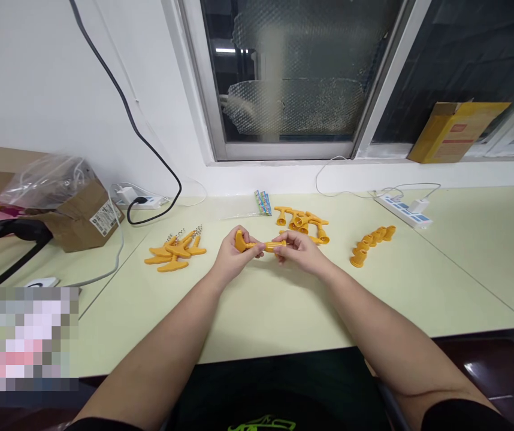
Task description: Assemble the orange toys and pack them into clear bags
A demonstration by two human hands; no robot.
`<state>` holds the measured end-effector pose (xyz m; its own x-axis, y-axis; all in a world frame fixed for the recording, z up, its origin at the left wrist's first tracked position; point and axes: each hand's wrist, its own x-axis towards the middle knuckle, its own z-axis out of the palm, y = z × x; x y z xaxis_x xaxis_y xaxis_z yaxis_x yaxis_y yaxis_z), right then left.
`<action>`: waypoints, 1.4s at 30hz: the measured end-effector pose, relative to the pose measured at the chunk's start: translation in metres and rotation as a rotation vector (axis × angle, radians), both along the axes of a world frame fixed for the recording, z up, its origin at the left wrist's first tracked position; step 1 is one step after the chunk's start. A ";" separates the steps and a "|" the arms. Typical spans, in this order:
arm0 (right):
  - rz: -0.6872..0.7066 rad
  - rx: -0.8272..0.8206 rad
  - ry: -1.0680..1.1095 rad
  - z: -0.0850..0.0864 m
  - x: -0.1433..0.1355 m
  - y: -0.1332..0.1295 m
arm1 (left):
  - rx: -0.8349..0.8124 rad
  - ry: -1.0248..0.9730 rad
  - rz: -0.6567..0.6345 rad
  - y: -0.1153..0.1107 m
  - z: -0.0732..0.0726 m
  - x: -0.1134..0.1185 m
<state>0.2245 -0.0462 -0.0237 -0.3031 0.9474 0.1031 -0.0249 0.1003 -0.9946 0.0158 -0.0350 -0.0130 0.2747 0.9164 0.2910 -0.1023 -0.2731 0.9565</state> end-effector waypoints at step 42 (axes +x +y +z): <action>-0.106 0.626 -0.773 -0.017 -0.011 0.019 | 0.087 0.767 0.257 0.039 -0.035 -0.025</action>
<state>0.2134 -0.0275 -0.0409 -0.4150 0.8156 0.4031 0.6455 0.5762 -0.5013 -0.0090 0.0040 -0.0480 0.2106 0.9608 0.1804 0.6487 -0.2754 0.7095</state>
